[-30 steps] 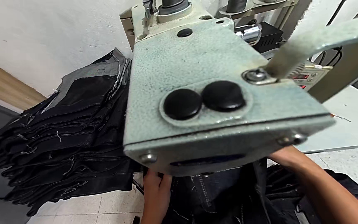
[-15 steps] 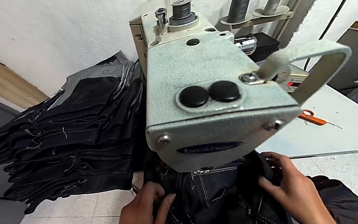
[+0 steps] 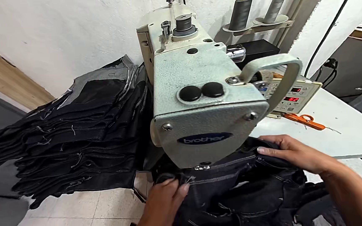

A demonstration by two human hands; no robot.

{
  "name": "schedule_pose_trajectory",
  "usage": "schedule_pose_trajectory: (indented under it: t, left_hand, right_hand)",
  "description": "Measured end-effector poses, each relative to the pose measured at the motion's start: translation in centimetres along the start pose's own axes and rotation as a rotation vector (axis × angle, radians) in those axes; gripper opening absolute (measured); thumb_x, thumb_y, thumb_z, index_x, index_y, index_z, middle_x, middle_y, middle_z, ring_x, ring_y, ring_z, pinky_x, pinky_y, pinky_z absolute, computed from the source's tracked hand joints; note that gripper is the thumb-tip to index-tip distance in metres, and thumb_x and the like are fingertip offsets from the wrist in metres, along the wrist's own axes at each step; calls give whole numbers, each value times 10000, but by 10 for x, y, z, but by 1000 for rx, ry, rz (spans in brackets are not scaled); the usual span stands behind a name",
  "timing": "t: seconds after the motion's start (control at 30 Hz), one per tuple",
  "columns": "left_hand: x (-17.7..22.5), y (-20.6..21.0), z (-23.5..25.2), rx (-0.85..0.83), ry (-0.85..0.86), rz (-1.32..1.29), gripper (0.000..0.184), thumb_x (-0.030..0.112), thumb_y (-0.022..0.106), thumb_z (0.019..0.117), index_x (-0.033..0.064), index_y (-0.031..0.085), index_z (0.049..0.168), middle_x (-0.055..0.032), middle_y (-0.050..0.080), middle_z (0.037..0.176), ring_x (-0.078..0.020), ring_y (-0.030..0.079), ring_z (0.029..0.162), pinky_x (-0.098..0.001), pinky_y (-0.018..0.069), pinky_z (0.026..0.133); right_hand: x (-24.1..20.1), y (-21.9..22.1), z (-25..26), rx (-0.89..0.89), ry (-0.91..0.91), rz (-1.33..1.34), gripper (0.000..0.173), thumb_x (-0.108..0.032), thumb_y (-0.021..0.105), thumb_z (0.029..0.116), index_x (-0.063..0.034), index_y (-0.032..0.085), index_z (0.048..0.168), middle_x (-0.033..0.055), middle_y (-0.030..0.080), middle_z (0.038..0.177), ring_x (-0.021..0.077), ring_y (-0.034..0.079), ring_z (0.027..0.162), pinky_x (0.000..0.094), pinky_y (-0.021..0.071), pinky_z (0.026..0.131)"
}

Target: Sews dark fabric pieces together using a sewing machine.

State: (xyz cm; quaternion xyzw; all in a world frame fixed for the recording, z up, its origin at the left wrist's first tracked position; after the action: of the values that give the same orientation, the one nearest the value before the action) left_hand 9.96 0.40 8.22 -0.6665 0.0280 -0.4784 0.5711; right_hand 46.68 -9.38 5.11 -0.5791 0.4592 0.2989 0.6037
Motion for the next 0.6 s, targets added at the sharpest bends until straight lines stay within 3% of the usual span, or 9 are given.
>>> schedule_pose_trajectory:
  t: [0.07,0.13,0.17,0.23,0.3,0.37,0.47,0.6]
  left_hand:
    - [-38,-22,-13,86,-168,-123,395,255,586,1009,-62,684,794,-158,661,756,-277,666,745,-497,540,737]
    - [-86,-45,-21,268,-213,-118,392,283,589,992,-22,686,765,-85,644,717,-168,636,705,-408,536,706]
    - [-105,-54,-24,313,-203,-98,394,283,575,992,-24,700,778,-83,657,725,-150,644,713,-393,543,718]
    - [-122,-63,-32,295,-177,-75,397,284,555,985,-26,701,784,-78,667,743,-120,643,726,-353,538,729]
    - [-117,-63,-37,276,-97,-44,430,299,557,992,-26,679,738,-79,653,709,-105,631,685,-307,534,684]
    - [-96,-59,-40,252,-41,-28,471,336,550,1014,-16,658,719,-78,642,693,-92,623,673,-282,530,659]
    - [-57,-56,-33,266,3,33,508,363,555,1026,-4,606,677,-83,584,658,-120,573,617,-294,483,577]
    - [-55,-59,-20,385,12,32,518,401,522,1040,55,560,657,-7,500,625,-38,495,589,-199,417,553]
  right_hand:
    - [-31,6,20,-85,7,-60,280,-235,807,810,-92,654,996,-3,679,691,111,658,624,311,552,618]
    - [-71,35,35,-32,-38,-52,229,-121,840,789,-84,631,875,-16,598,611,85,570,544,274,484,548]
    - [-92,50,39,22,-68,-77,210,-62,840,789,-80,640,851,-25,577,616,61,530,540,252,449,540]
    - [-120,66,50,70,-137,-114,207,48,811,784,-33,689,930,17,645,729,78,585,641,286,494,634]
    - [-100,65,78,41,-355,-123,275,-8,791,805,-25,683,1057,65,695,884,148,657,793,399,541,758]
    - [-60,57,108,74,-522,-87,274,-121,787,769,-80,698,1025,6,702,874,88,661,789,344,559,730]
    - [-35,49,112,81,-408,19,220,2,799,754,-62,688,932,-34,691,814,3,635,750,217,539,722]
    - [-32,50,104,53,-286,-5,168,-21,755,831,-12,707,992,42,693,884,98,643,826,328,536,800]
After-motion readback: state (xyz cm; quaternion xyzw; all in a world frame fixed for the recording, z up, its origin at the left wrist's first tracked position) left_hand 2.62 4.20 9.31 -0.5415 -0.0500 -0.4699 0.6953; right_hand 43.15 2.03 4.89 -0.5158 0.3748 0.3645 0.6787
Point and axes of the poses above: each hand's wrist, its own z-axis towards the middle knuckle, its own y-axis out of the palm, x = y × z, the point moved 4 cm from there along z, towards the middle knuckle
